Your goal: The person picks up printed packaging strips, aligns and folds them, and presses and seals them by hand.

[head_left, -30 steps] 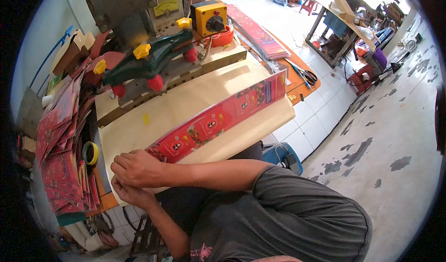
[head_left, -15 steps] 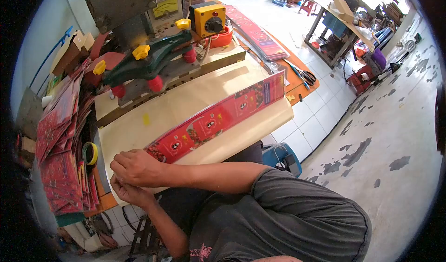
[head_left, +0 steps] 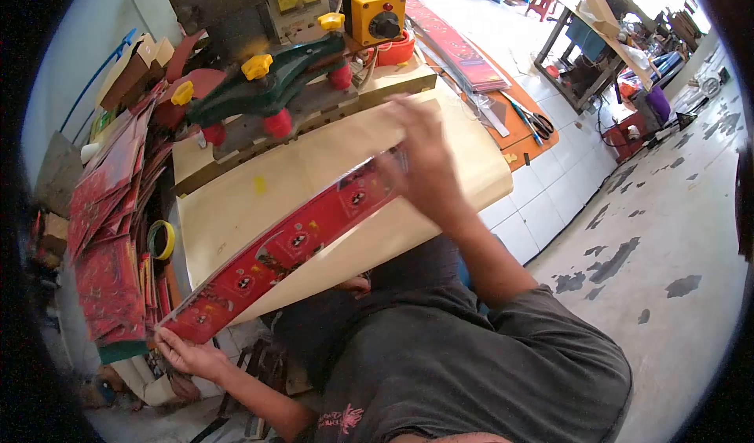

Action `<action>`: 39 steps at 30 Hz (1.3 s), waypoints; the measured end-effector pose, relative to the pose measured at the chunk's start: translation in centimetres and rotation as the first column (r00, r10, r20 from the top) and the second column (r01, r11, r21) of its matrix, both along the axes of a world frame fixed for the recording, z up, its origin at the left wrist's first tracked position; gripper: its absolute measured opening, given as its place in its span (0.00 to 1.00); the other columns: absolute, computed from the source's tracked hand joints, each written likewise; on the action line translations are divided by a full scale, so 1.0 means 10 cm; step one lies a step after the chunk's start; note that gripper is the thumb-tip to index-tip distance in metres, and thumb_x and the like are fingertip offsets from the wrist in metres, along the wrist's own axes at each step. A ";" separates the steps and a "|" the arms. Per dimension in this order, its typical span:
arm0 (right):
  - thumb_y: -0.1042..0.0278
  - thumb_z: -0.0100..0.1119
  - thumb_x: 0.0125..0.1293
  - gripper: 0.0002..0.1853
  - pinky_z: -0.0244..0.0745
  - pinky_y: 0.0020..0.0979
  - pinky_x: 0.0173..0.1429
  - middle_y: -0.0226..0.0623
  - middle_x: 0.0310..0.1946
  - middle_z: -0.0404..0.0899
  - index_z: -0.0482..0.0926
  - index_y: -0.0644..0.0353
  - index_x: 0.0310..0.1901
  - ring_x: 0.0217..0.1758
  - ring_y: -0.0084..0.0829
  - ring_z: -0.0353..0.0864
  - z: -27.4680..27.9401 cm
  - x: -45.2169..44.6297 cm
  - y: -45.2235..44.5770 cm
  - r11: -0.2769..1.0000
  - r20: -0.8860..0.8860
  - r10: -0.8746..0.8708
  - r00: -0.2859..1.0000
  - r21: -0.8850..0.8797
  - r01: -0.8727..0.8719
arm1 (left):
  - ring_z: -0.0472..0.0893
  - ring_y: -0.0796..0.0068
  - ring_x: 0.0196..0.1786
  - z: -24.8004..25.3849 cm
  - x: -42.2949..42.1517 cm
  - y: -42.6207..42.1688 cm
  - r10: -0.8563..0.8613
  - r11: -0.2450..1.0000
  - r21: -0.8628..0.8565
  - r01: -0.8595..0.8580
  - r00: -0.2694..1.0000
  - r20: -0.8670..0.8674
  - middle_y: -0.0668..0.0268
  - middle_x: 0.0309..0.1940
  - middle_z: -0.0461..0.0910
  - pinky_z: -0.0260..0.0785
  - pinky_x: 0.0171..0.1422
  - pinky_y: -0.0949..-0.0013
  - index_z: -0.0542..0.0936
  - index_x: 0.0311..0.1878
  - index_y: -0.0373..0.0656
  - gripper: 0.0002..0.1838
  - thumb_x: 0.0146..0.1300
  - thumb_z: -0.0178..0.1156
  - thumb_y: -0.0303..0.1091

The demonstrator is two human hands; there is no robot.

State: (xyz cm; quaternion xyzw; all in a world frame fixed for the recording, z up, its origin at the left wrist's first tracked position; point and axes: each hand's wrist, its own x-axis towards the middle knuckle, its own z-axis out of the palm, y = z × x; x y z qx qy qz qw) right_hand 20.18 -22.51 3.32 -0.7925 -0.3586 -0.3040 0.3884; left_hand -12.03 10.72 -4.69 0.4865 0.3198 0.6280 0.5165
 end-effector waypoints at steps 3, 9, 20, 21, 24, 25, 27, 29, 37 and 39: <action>0.60 0.71 0.66 0.31 0.69 0.46 0.71 0.55 0.62 0.75 0.72 0.65 0.66 0.67 0.51 0.74 -0.23 0.23 -0.48 0.982 -0.104 -0.163 0.981 0.084 0.172 | 0.80 0.69 0.58 0.02 -0.14 0.00 0.069 0.997 -0.028 -0.072 0.994 -0.085 0.57 0.56 0.81 0.72 0.67 0.60 0.77 0.60 0.34 0.19 0.78 0.59 0.41; 0.57 0.66 0.74 0.22 0.80 0.28 0.49 0.34 0.37 0.86 0.77 0.65 0.59 0.40 0.26 0.85 -0.83 0.46 -0.79 0.940 -0.690 0.329 0.644 0.303 -0.156 | 0.79 0.60 0.61 -0.13 -0.29 -0.03 -0.044 0.995 -0.101 0.021 0.972 -0.229 0.53 0.63 0.76 0.69 0.71 0.57 0.77 0.63 0.31 0.29 0.77 0.59 0.50; 0.61 0.59 0.78 0.12 0.69 0.16 0.32 0.27 0.32 0.81 0.76 0.64 0.49 0.30 0.11 0.77 -0.27 0.07 -0.87 0.824 -0.738 0.565 0.368 0.529 -0.203 | 0.83 0.73 0.45 0.23 -0.34 -0.07 0.156 0.970 0.245 0.013 0.739 -0.655 0.62 0.43 0.85 0.75 0.55 0.67 0.83 0.51 0.35 0.20 0.80 0.55 0.45; 0.61 0.59 0.78 0.12 0.68 0.16 0.30 0.27 0.32 0.82 0.76 0.64 0.49 0.29 0.11 0.77 -0.23 0.01 -0.85 0.815 -0.718 0.578 0.388 0.529 -0.234 | 0.83 0.73 0.45 0.31 -0.20 -0.14 0.194 0.951 0.309 0.016 0.747 -0.636 0.62 0.43 0.85 0.75 0.55 0.67 0.83 0.52 0.35 0.19 0.80 0.55 0.44; 0.63 0.59 0.79 0.12 0.70 0.16 0.33 0.28 0.33 0.83 0.76 0.65 0.50 0.32 0.11 0.78 -0.12 -0.14 -0.74 0.849 -0.743 0.528 0.411 0.477 -0.227 | 0.84 0.70 0.45 0.51 0.49 -0.61 -0.151 0.874 0.275 0.401 0.761 -0.631 0.62 0.41 0.85 0.75 0.54 0.65 0.84 0.50 0.35 0.13 0.76 0.59 0.37; 0.65 0.58 0.79 0.11 0.71 0.17 0.37 0.30 0.34 0.83 0.76 0.66 0.51 0.34 0.12 0.79 -0.11 -0.17 -0.69 0.838 -0.725 0.545 0.421 0.484 -0.250 | 0.84 0.68 0.46 0.55 0.71 -0.75 -0.271 0.790 0.278 0.546 0.718 -0.641 0.61 0.41 0.85 0.75 0.54 0.64 0.84 0.50 0.35 0.12 0.74 0.60 0.34; 0.63 0.59 0.79 0.12 0.67 0.17 0.30 0.29 0.32 0.83 0.77 0.64 0.52 0.29 0.11 0.77 -0.04 -0.24 -0.60 0.838 -0.713 0.546 0.440 0.478 -0.264 | 0.85 0.67 0.48 0.87 1.15 -1.10 -0.265 0.569 0.316 0.759 0.533 -0.803 0.59 0.43 0.87 0.74 0.58 0.64 0.84 0.51 0.36 0.13 0.71 0.63 0.35; 0.61 0.59 0.79 0.13 0.64 0.18 0.23 0.28 0.29 0.83 0.77 0.62 0.52 0.23 0.11 0.74 0.02 -0.29 -0.51 0.838 -0.701 0.545 0.459 0.472 -0.274 | 0.84 0.59 0.44 1.01 1.52 -1.33 -0.289 0.430 0.384 0.817 0.527 -0.799 0.58 0.40 0.85 0.74 0.55 0.61 0.85 0.50 0.38 0.11 0.66 0.65 0.31; 0.66 0.58 0.79 0.12 0.76 0.20 0.37 0.38 0.38 0.88 0.78 0.68 0.53 0.36 0.15 0.82 0.17 -0.39 -0.40 0.813 -0.653 0.580 0.486 0.504 -0.292 | 0.85 0.60 0.42 1.27 2.28 -1.60 -0.346 0.258 0.468 0.845 0.533 -0.772 0.58 0.38 0.86 0.73 0.52 0.58 0.85 0.44 0.40 0.08 0.66 0.64 0.32; 0.67 0.58 0.79 0.12 0.77 0.21 0.41 0.39 0.39 0.88 0.78 0.68 0.53 0.39 0.17 0.83 0.18 -0.39 -0.41 0.805 -0.651 0.591 0.476 0.512 -0.299 | 0.84 0.61 0.41 1.27 2.32 -1.60 -0.321 0.251 0.514 0.820 0.572 -0.755 0.60 0.37 0.85 0.70 0.51 0.59 0.84 0.42 0.41 0.07 0.65 0.64 0.31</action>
